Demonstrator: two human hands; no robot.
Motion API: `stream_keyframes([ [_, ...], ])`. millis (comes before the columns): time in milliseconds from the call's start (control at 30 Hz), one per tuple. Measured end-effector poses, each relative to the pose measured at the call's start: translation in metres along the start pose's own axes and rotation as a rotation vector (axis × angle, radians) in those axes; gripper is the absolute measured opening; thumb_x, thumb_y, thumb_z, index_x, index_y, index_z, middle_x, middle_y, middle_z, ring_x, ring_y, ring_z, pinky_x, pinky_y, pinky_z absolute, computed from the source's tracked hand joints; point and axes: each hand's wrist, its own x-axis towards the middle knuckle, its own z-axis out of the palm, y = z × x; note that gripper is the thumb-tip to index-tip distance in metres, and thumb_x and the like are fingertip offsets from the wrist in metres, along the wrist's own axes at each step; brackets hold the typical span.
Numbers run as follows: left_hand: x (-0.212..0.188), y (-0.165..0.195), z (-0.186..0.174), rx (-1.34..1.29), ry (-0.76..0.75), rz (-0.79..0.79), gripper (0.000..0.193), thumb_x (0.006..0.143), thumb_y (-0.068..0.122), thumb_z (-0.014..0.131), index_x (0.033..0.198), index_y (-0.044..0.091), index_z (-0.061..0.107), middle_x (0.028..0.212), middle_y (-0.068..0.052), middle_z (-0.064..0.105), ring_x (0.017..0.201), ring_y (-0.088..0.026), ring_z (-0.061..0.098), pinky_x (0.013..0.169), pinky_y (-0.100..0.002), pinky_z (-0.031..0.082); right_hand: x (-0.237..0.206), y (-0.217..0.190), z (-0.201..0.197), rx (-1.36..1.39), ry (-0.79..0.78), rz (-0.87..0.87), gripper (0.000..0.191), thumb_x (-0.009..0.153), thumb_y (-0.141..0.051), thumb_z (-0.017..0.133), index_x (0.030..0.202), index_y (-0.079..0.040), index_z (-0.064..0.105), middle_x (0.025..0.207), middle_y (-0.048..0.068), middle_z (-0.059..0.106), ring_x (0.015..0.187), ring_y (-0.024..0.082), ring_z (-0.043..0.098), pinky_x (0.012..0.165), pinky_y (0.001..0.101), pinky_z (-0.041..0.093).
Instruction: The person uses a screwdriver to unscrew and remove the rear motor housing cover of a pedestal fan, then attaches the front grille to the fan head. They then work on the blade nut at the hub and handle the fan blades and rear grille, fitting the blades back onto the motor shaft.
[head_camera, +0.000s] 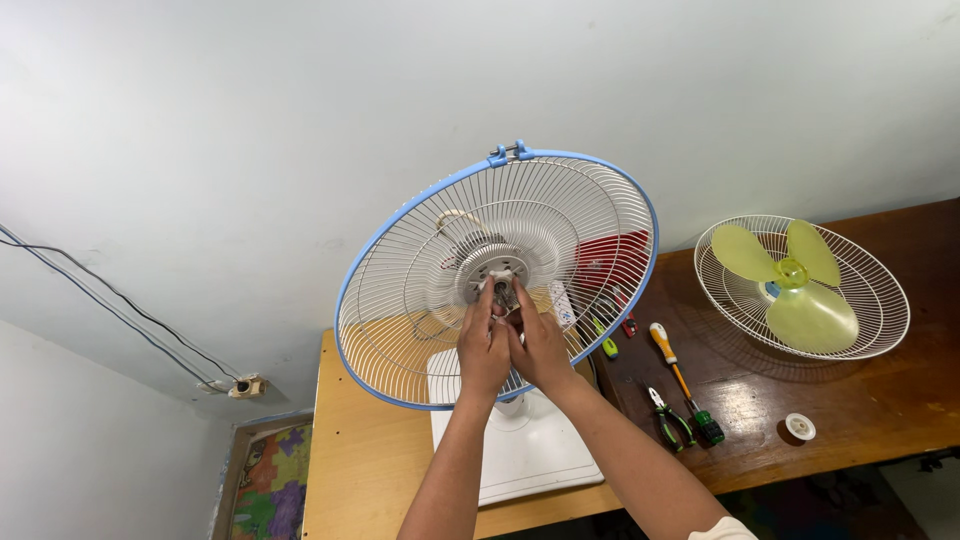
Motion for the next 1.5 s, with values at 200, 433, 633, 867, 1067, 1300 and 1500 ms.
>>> stream_keyframes([
  [200, -0.015, 0.009, -0.017, 0.101, 0.133, 0.263, 0.050, 0.091, 0.003, 0.063, 0.141, 0.005, 0.057, 0.115, -0.011, 0.064, 0.093, -0.022, 0.064, 0.080, -0.033, 0.055, 0.006, 0.008, -0.014, -0.088, 0.054, 0.048, 0.063, 0.086, -0.011, 0.073, 0.144, -0.006, 0.049, 0.107, 0.013, 0.069, 0.082, 0.026, 0.070, 0.076, 0.0410, 0.052],
  [433, -0.011, 0.051, -0.081, 0.636, 0.604, 0.645, 0.037, 0.092, 0.013, 0.071, 0.128, 0.015, 0.062, 0.129, -0.012, 0.059, 0.126, -0.034, 0.051, 0.112, -0.045, 0.034, 0.035, -0.005, -0.016, -0.315, 0.084, -0.181, 0.063, 0.082, -0.017, 0.079, 0.140, -0.008, 0.055, 0.125, 0.018, 0.058, 0.105, 0.034, 0.061, 0.087, 0.0470, 0.048],
  [633, 0.015, 0.068, -0.131, 0.758, 0.697, 0.467, 0.051, 0.087, 0.021, 0.076, 0.133, 0.007, 0.057, 0.139, -0.016, 0.057, 0.135, -0.037, 0.049, 0.118, -0.054, 0.027, 0.037, -0.002, -0.014, -0.415, 0.126, -0.206, 0.054, 0.081, -0.022, 0.081, 0.128, -0.007, 0.060, 0.122, 0.015, 0.061, 0.105, 0.033, 0.062, 0.085, 0.0455, 0.045],
  [867, 0.030, 0.052, -0.153, 0.595, 0.502, 0.324, 0.035, 0.090, 0.012, 0.073, 0.123, 0.004, 0.066, 0.121, -0.011, 0.071, 0.111, -0.031, 0.069, 0.095, -0.045, 0.052, 0.040, 0.000, -0.007, -0.443, 0.088, 0.019, 0.048, 0.079, -0.040, 0.086, 0.106, -0.008, 0.062, 0.101, 0.008, 0.066, 0.091, 0.025, 0.064, 0.078, 0.0443, 0.041],
  [1067, 0.035, 0.048, -0.150, 0.481, 0.505, 0.377, 0.023, 0.098, 0.003, 0.064, 0.121, 0.000, 0.066, 0.115, -0.014, 0.072, 0.103, -0.030, 0.072, 0.083, -0.039, 0.058, 0.041, -0.014, -0.007, -0.503, 0.223, -0.190, 0.058, 0.074, -0.036, 0.083, 0.117, -0.004, 0.059, 0.099, 0.012, 0.068, 0.085, 0.024, 0.065, 0.072, 0.0409, 0.040],
  [1300, 0.037, 0.043, -0.150, 0.434, 0.495, 0.357, 0.017, 0.100, 0.000, 0.059, 0.116, -0.001, 0.066, 0.111, -0.014, 0.072, 0.100, -0.030, 0.072, 0.082, -0.038, 0.058, 0.039, -0.014, 0.001, -0.467, 0.150, 0.020, 0.058, 0.081, -0.047, 0.084, 0.109, -0.004, 0.056, 0.083, 0.007, 0.070, 0.068, 0.022, 0.066, 0.067, 0.0415, 0.040],
  [1500, 0.040, 0.038, -0.148, 0.425, 0.510, 0.403, 0.016, 0.102, -0.001, 0.059, 0.116, -0.002, 0.066, 0.111, -0.015, 0.073, 0.102, -0.031, 0.072, 0.085, -0.039, 0.058, 0.038, -0.012, 0.002, -0.455, -0.018, 0.249, 0.056, 0.086, -0.051, 0.080, 0.108, -0.006, 0.056, 0.083, 0.007, 0.073, 0.067, 0.020, 0.069, 0.071, 0.0393, 0.043],
])
